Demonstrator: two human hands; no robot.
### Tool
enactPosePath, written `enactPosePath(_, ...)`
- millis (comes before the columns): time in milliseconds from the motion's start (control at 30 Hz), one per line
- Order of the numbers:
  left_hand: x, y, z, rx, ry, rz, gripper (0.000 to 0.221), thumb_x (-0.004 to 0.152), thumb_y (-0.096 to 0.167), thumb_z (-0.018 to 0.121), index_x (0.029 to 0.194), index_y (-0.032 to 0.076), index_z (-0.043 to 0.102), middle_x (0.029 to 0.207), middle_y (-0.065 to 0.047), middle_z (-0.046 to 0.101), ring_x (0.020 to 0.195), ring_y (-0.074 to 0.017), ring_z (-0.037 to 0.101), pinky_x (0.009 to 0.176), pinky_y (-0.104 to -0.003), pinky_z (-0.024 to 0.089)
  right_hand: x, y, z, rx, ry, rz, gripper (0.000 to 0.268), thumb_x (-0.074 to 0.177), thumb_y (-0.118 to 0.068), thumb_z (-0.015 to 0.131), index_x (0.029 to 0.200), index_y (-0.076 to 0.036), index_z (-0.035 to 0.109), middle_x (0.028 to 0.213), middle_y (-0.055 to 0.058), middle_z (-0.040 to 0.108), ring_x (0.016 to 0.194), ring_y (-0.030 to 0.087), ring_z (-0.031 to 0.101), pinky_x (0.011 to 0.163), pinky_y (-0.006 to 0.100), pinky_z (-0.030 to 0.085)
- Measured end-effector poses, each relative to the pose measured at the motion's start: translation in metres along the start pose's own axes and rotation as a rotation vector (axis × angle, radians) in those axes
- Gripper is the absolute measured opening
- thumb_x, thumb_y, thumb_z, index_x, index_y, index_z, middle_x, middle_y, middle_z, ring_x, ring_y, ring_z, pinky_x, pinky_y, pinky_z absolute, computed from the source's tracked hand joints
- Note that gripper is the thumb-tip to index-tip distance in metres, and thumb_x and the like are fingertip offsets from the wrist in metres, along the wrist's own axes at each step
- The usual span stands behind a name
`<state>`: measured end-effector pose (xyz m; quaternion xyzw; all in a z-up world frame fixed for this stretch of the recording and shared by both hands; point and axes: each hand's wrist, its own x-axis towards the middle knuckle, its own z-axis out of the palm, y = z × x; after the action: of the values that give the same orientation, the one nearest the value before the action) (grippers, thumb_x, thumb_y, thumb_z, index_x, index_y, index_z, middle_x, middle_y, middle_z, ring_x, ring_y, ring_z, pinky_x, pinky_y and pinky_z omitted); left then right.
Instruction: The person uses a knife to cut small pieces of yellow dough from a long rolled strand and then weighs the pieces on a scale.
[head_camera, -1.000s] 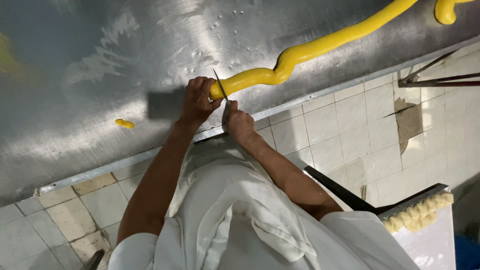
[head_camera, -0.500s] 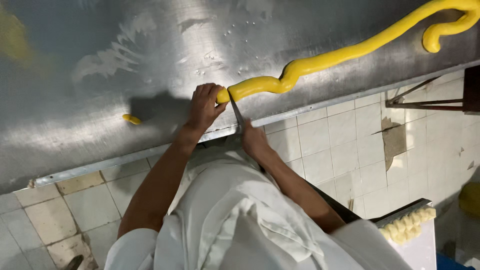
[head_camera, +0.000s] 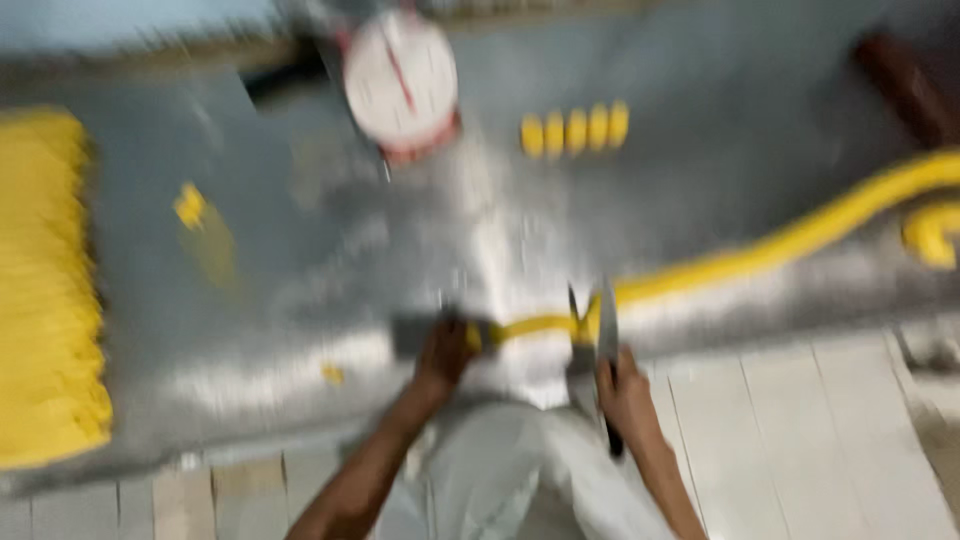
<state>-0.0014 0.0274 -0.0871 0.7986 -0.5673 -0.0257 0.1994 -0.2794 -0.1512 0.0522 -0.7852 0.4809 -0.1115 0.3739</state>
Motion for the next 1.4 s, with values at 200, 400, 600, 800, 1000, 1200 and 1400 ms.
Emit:
enactPosePath(200,0.152,-0.013,-0.146,-0.234,0.246,-0.302,0.042,0.072,0.025,0.088,0.107,0.006,0.073,0.109,-0.018,0.064,0.104,-0.0358,0.059,0.090,-0.046,0.050,0.091,0.024,-0.044,0.115,-0.029,0.041,0.024,0.094,-0.018,0.057,0.116,-0.008,0.054,0.074,0.027,0.070,0.067,0.043,0.074,0.059,0.049,0.055)
enactPosePath(400,0.366,-0.074,-0.301,-0.185,0.481,-0.227,0.049,0.079,0.018,0.084,0.122,0.002,0.066,0.112,-0.019,0.072,0.100,-0.0319,0.071,0.087,-0.043,0.057,0.192,0.086,-0.057,-0.026,0.017,-0.170,0.022,0.094,-0.023,0.064,0.108,-0.007,0.055,0.082,0.026,0.073,0.081,0.048,0.070,0.065,0.051,0.057)
enactPosePath(600,0.458,-0.154,-0.302,-0.272,0.311,-0.547,0.038,0.086,0.017,0.079,0.120,0.004,0.067,0.118,-0.015,0.072,0.107,-0.0293,0.071,0.096,-0.041,0.055,0.232,0.139,-0.064,-0.026,0.117,-0.112,0.024,0.091,-0.023,0.066,0.110,-0.009,0.063,0.074,0.024,0.071,0.069,0.042,0.072,0.059,0.050,0.058)
enactPosePath(800,0.478,-0.202,-0.261,-0.076,0.316,-0.517,0.046,0.076,0.017,0.085,0.117,0.005,0.069,0.129,-0.026,0.057,0.119,-0.0414,0.058,0.100,-0.047,0.050,0.196,0.147,-0.073,-0.027,0.176,0.017,0.020,0.091,-0.019,0.066,0.106,-0.005,0.065,0.067,0.018,0.071,0.054,0.024,0.072,0.057,0.042,0.058)
enactPosePath(1000,0.471,-0.208,-0.257,-0.082,0.273,-0.445,0.064,0.077,0.023,0.090,0.130,0.001,0.060,0.132,-0.025,0.055,0.126,-0.0434,0.054,0.104,-0.048,0.047,0.154,0.101,-0.075,0.052,0.079,0.209,0.022,0.094,-0.020,0.063,0.104,-0.001,0.063,0.061,0.018,0.069,0.047,0.025,0.068,0.049,0.042,0.054)
enactPosePath(1200,0.470,-0.174,-0.288,-0.049,0.154,-0.564,0.074,0.083,0.028,0.087,0.142,0.004,0.049,0.141,-0.024,0.051,0.132,-0.0409,0.051,0.109,-0.047,0.045,0.151,0.063,-0.084,0.053,0.001,0.291,0.020,0.097,-0.019,0.060,0.100,0.001,0.058,0.055,0.017,0.064,0.043,0.023,0.064,0.045,0.040,0.052)
enactPosePath(1400,0.469,-0.168,-0.299,-0.059,0.167,-0.543,0.078,0.081,0.030,0.089,0.142,0.004,0.048,0.145,-0.023,0.049,0.137,-0.0407,0.048,0.113,-0.047,0.042,0.144,0.060,-0.082,0.070,0.035,0.260,0.020,0.097,-0.018,0.059,0.098,0.001,0.058,0.054,0.016,0.063,0.042,0.023,0.063,0.044,0.040,0.051)
